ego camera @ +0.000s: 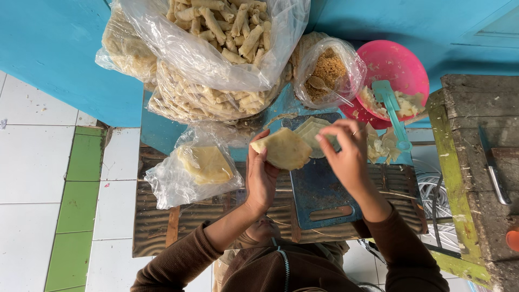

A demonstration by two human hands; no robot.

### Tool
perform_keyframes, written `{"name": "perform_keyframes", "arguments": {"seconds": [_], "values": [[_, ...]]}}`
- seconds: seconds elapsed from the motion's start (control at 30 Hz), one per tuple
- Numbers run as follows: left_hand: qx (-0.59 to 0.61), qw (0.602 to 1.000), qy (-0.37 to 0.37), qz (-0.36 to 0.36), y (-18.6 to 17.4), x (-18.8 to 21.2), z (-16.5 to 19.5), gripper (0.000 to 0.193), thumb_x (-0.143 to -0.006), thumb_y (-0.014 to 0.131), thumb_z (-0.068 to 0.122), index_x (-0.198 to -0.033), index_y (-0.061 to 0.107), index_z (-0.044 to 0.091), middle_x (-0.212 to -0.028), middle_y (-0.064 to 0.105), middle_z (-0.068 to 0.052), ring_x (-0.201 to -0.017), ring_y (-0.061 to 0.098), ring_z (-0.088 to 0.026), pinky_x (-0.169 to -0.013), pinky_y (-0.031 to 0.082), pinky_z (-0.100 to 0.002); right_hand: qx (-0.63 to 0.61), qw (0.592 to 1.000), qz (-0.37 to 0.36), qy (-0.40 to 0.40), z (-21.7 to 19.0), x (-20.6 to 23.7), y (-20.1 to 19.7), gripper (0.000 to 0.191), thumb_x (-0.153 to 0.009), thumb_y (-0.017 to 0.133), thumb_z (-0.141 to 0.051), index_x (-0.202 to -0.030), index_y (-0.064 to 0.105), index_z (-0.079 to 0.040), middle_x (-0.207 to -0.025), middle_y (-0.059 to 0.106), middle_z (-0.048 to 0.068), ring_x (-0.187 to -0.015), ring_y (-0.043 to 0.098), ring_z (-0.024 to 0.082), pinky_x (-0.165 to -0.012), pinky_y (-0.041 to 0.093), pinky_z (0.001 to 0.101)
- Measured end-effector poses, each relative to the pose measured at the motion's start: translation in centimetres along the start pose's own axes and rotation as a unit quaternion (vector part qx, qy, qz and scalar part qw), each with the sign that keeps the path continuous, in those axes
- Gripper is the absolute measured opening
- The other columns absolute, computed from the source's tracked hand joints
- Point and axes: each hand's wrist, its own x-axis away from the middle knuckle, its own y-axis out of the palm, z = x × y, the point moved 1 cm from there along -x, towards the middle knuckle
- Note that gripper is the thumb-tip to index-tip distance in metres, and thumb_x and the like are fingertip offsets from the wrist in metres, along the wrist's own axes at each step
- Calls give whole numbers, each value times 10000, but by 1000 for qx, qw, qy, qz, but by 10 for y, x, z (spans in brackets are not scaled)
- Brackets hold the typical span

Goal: The person folds pieces of dough over a filling by hand on a cutting board, pressing the edges closed and stacking the folded pieces. They then use a plastic spatula to gather and arrange the folded dough pieces on the board.

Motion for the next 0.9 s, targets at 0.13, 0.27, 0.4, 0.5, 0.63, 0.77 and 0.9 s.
{"name": "perform_keyframes", "arguments": {"seconds": [0.13,0.27,0.4,0.5,0.63,0.77,0.9], "values": [[5,999,-28,-14,-2,1,-4,471,-1080,346,255,-1531,339,121,-1361,548,-148,-1153,638,-263,-892,582,-405,-166,973,-109,-120,-34,3,0,292,-783,889,-151,-1008,720,-75,-1069,658,42,-998,641,247,-852,542,377],[-16,999,-34,-18,-6,1,-6,469,-1108,334,290,-1546,343,122,-1239,590,-169,-954,672,-270,-619,575,-380,-206,962,-146,-108,-39,3,0,239,-793,855,-95,-993,734,-47,-1020,695,66,-946,674,243,-814,558,356],[-30,999,-29,-13,-4,0,-6,502,-1105,397,304,-1554,339,87,-1304,572,-126,-1123,650,-222,-893,601,-384,-246,953,-176,3,-22,10,6,151,-853,808,-62,-984,744,-24,-995,732,51,-872,720,144,-745,574,269],[-99,994,-19,-35,1,0,-3,578,-1045,527,228,-1555,300,80,-1349,569,-114,-1191,628,-204,-975,582,-376,-368,900,-202,117,-3,20,18,95,-942,742,-66,-1006,736,4,-972,746,32,-845,690,91,-732,567,239],[-214,973,22,-86,9,-2,-4,810,-930,699,-7,-1580,225,78,-1391,554,-119,-1261,584,-187,-1056,537,-354,-492,797,-215,277,23,32,29,155,-999,688,-93,-1092,713,29,-968,705,25,-874,618,63,-757,503,243],[-218,971,35,-92,7,-3,-4,783,-944,625,-76,-1614,246,64,-1377,579,-116,-1265,584,-159,-1079,518,-313,-586,711,-195,336,41,34,31,149,-1033,660,-110,-1084,684,28,-998,695,41,-909,639,97,-816,521,282],[-227,972,25,-56,3,-3,-1,718,-929,580,-108,-1579,328,66,-1260,624,-111,-1116,627,-149,-957,552,-306,-683,581,-133,422,46,31,36,137,-1032,609,-116,-1097,656,-5,-1045,712,58,-958,697,138,-870,568,310]]}}
